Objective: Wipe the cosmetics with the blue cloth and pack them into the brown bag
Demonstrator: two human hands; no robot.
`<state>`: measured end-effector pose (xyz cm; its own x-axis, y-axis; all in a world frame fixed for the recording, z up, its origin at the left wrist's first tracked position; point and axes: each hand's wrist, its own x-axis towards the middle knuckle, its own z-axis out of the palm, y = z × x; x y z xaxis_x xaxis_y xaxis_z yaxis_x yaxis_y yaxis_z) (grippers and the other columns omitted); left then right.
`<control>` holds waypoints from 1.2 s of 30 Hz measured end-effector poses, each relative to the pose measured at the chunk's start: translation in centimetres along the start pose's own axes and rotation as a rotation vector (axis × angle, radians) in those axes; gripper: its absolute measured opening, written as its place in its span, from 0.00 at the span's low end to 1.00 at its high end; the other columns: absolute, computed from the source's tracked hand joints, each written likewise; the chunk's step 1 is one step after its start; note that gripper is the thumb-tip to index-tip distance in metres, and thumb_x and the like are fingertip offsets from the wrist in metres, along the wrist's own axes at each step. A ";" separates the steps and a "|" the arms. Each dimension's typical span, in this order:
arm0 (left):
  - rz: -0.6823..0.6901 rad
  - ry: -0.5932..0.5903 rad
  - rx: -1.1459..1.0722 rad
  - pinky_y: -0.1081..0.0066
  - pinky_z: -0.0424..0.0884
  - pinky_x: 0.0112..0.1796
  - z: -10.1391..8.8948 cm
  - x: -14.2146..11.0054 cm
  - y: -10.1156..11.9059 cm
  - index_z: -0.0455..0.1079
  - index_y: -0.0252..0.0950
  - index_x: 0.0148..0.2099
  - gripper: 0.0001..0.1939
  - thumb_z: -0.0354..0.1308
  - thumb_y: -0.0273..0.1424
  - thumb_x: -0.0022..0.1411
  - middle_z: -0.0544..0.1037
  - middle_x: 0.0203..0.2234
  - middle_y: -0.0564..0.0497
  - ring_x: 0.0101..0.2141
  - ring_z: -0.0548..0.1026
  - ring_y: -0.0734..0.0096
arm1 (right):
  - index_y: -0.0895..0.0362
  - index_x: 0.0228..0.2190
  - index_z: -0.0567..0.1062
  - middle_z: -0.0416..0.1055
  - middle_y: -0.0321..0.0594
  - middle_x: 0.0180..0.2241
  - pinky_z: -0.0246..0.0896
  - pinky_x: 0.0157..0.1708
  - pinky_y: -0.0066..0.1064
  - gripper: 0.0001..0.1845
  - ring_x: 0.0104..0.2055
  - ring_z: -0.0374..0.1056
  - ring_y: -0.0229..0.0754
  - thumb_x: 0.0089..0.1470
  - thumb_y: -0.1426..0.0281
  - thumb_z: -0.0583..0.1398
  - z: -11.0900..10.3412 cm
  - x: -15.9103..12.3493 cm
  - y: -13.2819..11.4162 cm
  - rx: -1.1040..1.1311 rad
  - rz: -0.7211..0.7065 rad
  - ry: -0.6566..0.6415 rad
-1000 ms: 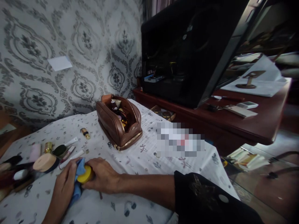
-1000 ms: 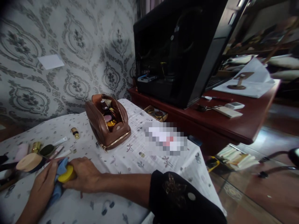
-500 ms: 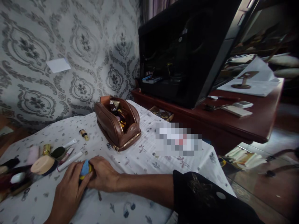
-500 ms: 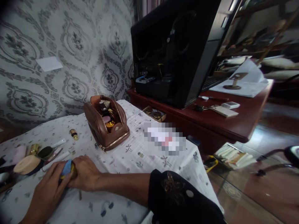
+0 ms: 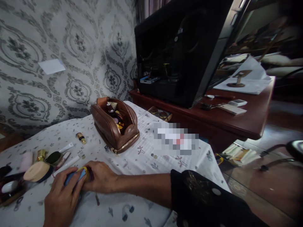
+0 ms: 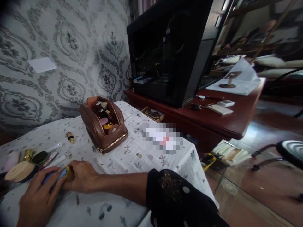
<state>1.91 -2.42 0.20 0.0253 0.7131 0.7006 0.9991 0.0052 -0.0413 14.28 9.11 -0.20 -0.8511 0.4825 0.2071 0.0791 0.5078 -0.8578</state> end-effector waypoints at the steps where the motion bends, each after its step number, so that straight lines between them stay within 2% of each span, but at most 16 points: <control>1: 0.006 0.002 -0.020 0.59 0.68 0.44 -0.1 0.1 0.1 0.71 0.38 0.42 0.14 0.47 0.39 0.69 0.72 0.41 0.44 0.40 0.72 0.57 | 0.59 0.45 0.75 0.77 0.42 0.39 0.66 0.38 0.30 0.25 0.39 0.73 0.46 0.42 0.66 0.67 0.0 0.0 0.0 0.008 -0.009 0.003; 5: -0.037 -0.016 -0.069 0.57 0.67 0.46 -0.1 0.1 0.3 0.70 0.38 0.45 0.13 0.48 0.38 0.68 0.71 0.42 0.43 0.42 0.72 0.55 | 0.57 0.45 0.75 0.77 0.40 0.41 0.65 0.43 0.30 0.26 0.42 0.72 0.44 0.41 0.68 0.69 -0.1 0.1 0.1 0.016 -0.066 0.027; 9: -0.194 -0.128 -0.098 0.54 0.67 0.50 0.4 -0.1 0.0 0.67 0.36 0.53 0.21 0.44 0.44 0.68 0.70 0.47 0.41 0.48 0.70 0.50 | 0.56 0.43 0.75 0.75 0.36 0.37 0.64 0.36 0.26 0.25 0.35 0.70 0.39 0.40 0.69 0.70 -0.3 -0.2 -0.1 0.071 -0.012 0.068; 12: -0.307 -0.162 -0.150 0.53 0.67 0.51 0.6 -0.2 -0.4 0.63 0.36 0.56 0.27 0.45 0.49 0.66 0.69 0.49 0.41 0.51 0.69 0.49 | 0.55 0.42 0.74 0.73 0.32 0.33 0.63 0.33 0.26 0.25 0.32 0.68 0.37 0.38 0.71 0.70 -0.2 -0.3 0.0 0.180 0.041 0.099; 15: -0.394 -0.188 -0.260 0.55 0.68 0.50 0.8 0.0 -0.6 0.62 0.36 0.57 0.30 0.48 0.52 0.63 0.71 0.49 0.42 0.51 0.70 0.50 | 0.55 0.39 0.73 0.71 0.30 0.31 0.64 0.33 0.26 0.25 0.33 0.68 0.37 0.36 0.70 0.71 0.1 0.1 0.5 0.385 0.121 0.143; 18: -0.527 -0.239 -0.373 0.59 0.71 0.48 0.6 0.4 -0.5 0.62 0.36 0.57 0.31 0.52 0.52 0.61 0.74 0.45 0.45 0.46 0.73 0.55 | 0.56 0.35 0.70 0.71 0.30 0.31 0.66 0.35 0.27 0.26 0.34 0.69 0.37 0.33 0.67 0.74 0.5 0.9 1.1 0.707 0.195 0.188; 21: -0.633 -0.278 -0.447 0.63 0.73 0.43 0.3 0.8 -0.2 0.65 0.35 0.53 0.28 0.55 0.51 0.60 0.76 0.40 0.49 0.40 0.75 0.60 | 0.56 0.33 0.69 0.71 0.31 0.31 0.68 0.33 0.29 0.30 0.33 0.69 0.38 0.30 0.58 0.74 0.6 1.4 1.1 0.997 0.245 0.220; 23: -0.635 -0.283 -0.511 0.66 0.72 0.42 0.0 1.1 0.0 0.65 0.35 0.51 0.24 0.55 0.47 0.61 0.76 0.38 0.50 0.38 0.75 0.63 | 0.56 0.31 0.68 0.71 0.33 0.31 0.69 0.34 0.30 0.31 0.33 0.70 0.38 0.31 0.52 0.73 0.4 1.4 0.9 1.106 0.246 0.183; 31: -0.638 -0.293 -0.677 0.68 0.69 0.44 -0.3 1.3 0.1 0.66 0.35 0.52 0.22 0.58 0.43 0.61 0.76 0.41 0.50 0.41 0.73 0.64 | 0.56 0.31 0.72 0.71 0.35 0.31 0.68 0.32 0.30 0.24 0.33 0.69 0.38 0.40 0.52 0.70 -0.2 1.0 0.4 0.994 0.199 0.131; 36: -0.617 -0.301 -0.643 0.69 0.68 0.42 -0.5 1.2 0.0 0.67 0.33 0.49 0.20 0.58 0.42 0.62 0.75 0.38 0.50 0.38 0.71 0.66 | 0.56 0.31 0.70 0.70 0.34 0.29 0.67 0.31 0.29 0.26 0.31 0.68 0.37 0.40 0.50 0.68 0.1 1.1 0.6 0.937 0.199 0.133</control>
<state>1.96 -1.94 1.37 -0.4344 0.8653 0.2503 0.6622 0.1185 0.7399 13.31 9.88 -0.54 -0.7967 0.6041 0.0192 -0.2793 -0.3398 -0.8981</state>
